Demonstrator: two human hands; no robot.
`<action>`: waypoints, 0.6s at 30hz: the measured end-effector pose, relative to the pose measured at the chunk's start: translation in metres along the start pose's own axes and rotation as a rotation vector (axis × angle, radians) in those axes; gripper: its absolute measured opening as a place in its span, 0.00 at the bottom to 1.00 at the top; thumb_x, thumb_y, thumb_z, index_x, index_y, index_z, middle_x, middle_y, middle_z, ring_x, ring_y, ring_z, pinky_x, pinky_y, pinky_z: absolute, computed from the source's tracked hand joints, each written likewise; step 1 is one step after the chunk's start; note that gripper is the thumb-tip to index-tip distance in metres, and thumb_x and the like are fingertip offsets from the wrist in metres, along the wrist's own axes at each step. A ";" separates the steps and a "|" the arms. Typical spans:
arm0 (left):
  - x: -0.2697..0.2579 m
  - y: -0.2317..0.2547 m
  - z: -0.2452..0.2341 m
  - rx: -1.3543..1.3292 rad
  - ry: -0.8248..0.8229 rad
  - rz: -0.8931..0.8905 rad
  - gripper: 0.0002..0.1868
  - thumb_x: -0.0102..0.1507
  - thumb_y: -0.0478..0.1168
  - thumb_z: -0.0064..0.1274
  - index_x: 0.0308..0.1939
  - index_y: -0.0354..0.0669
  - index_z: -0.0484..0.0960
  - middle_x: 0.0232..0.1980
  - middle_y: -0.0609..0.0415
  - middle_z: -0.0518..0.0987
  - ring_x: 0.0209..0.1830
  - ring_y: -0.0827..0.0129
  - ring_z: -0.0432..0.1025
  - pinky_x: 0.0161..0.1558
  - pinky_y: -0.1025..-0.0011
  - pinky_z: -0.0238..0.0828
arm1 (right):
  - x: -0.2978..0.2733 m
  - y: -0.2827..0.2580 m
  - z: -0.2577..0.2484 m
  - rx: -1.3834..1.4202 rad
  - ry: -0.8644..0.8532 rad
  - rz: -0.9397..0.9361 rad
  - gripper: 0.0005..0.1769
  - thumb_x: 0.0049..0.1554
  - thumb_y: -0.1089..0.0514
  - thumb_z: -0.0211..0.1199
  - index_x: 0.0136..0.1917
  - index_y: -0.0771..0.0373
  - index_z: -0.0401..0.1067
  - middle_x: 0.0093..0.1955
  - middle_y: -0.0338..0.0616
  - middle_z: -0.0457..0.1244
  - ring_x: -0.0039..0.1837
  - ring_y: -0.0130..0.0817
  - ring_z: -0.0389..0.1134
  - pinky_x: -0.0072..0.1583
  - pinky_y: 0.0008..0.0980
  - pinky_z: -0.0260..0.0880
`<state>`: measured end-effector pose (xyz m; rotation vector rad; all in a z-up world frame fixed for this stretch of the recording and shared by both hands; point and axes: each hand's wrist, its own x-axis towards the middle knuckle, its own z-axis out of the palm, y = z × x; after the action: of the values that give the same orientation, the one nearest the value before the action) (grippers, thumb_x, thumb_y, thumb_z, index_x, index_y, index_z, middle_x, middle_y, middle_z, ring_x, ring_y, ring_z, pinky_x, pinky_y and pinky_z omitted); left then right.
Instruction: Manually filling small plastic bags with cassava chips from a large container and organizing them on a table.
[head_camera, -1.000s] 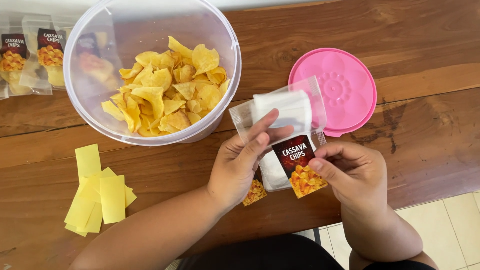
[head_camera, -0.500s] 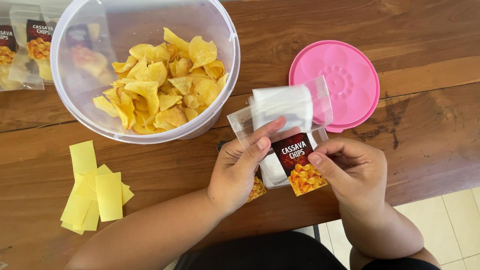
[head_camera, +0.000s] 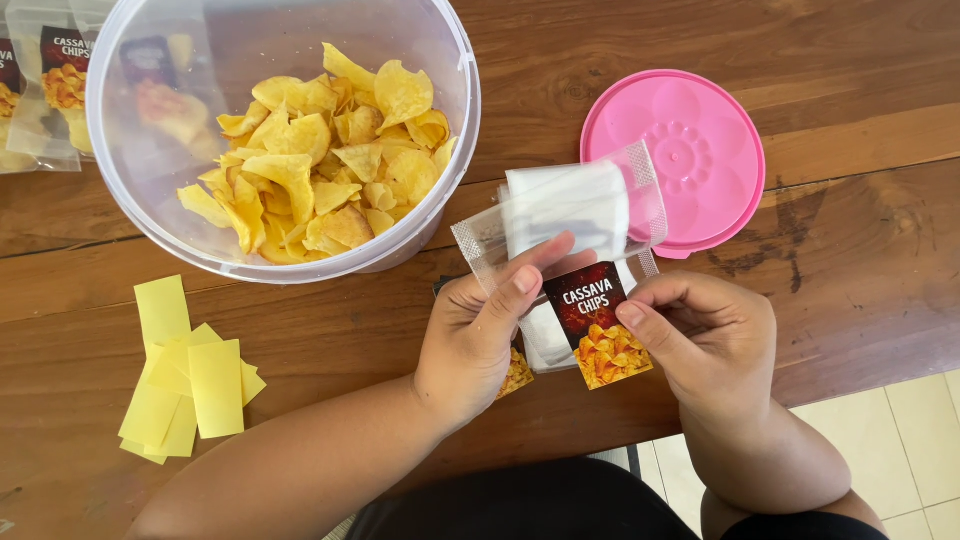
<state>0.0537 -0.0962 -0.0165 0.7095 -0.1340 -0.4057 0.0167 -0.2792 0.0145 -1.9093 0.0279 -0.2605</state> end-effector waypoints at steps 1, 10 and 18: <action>0.000 0.000 0.000 0.015 0.008 -0.004 0.22 0.69 0.47 0.50 0.63 0.38 0.76 0.61 0.31 0.77 0.63 0.52 0.73 0.67 0.56 0.72 | 0.000 0.000 0.000 -0.004 0.006 0.013 0.06 0.54 0.65 0.68 0.36 0.65 0.73 0.31 0.36 0.63 0.34 0.20 0.60 0.38 0.17 0.60; -0.001 0.002 0.002 0.101 0.031 -0.011 0.25 0.65 0.48 0.56 0.61 0.37 0.78 0.58 0.33 0.80 0.61 0.55 0.75 0.64 0.61 0.74 | 0.000 -0.003 0.001 -0.006 -0.008 0.040 0.06 0.55 0.65 0.67 0.36 0.65 0.74 0.31 0.37 0.65 0.34 0.20 0.61 0.39 0.18 0.61; -0.002 0.005 0.003 0.143 0.033 0.014 0.26 0.66 0.53 0.53 0.58 0.36 0.80 0.57 0.34 0.81 0.61 0.56 0.76 0.66 0.62 0.73 | -0.001 -0.002 0.002 0.035 -0.010 0.053 0.06 0.54 0.67 0.66 0.36 0.66 0.73 0.29 0.37 0.63 0.32 0.20 0.59 0.36 0.17 0.59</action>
<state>0.0528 -0.0943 -0.0107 0.8548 -0.1381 -0.3733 0.0163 -0.2766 0.0154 -1.8726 0.0668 -0.2139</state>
